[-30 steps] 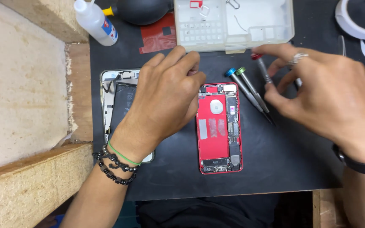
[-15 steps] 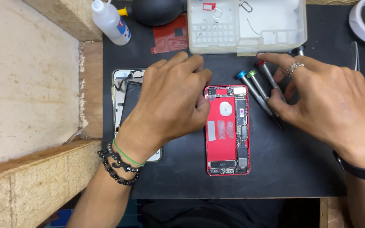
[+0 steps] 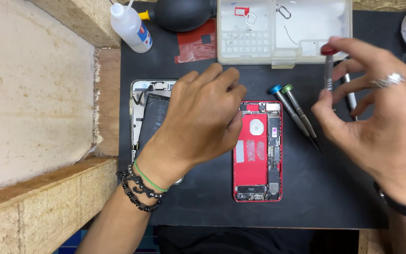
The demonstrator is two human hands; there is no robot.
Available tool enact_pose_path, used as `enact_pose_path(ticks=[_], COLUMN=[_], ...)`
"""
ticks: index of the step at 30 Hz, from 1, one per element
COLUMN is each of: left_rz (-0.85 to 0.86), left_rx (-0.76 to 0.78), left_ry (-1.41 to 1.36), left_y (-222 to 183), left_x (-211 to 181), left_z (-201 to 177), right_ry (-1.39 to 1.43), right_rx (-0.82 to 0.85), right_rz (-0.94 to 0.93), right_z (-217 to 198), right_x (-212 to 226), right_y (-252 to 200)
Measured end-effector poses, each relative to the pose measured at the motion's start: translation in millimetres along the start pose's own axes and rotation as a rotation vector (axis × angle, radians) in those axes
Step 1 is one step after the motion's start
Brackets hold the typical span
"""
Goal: Dismantling a mobile phone using precision tools on a workbench.
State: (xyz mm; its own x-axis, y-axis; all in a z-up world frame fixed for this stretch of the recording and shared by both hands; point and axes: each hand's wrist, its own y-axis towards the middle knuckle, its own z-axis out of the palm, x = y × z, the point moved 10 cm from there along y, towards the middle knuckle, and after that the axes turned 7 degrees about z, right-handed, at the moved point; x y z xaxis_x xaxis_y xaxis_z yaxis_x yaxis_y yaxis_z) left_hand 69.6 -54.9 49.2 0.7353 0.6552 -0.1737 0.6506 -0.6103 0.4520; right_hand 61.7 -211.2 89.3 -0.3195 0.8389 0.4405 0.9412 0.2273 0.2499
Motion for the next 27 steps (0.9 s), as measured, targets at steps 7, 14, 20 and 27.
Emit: enact_pose_path(ticks=[7, 14, 20, 27], left_rz=[-0.055, -0.232, -0.318, -0.298], left_rx=[-0.019, 0.174, 0.363, 0.431], left_ry=[-0.051, -0.190, -0.155, -0.229], left_y=[0, -3, -6, -4], left_x=[9, 18, 25, 24], left_z=[-5, 0, 18, 21], right_ry=[0.390, 0.482, 0.574, 0.579], right_rx=[-0.375, -0.383, -0.247, -0.198], right_rz=[-0.035, 0.026, 0.169, 0.166], right_z=[17, 33, 34, 32], right_x=[-20, -34, -19, -1], right_y=[-38, -51, -22, -4])
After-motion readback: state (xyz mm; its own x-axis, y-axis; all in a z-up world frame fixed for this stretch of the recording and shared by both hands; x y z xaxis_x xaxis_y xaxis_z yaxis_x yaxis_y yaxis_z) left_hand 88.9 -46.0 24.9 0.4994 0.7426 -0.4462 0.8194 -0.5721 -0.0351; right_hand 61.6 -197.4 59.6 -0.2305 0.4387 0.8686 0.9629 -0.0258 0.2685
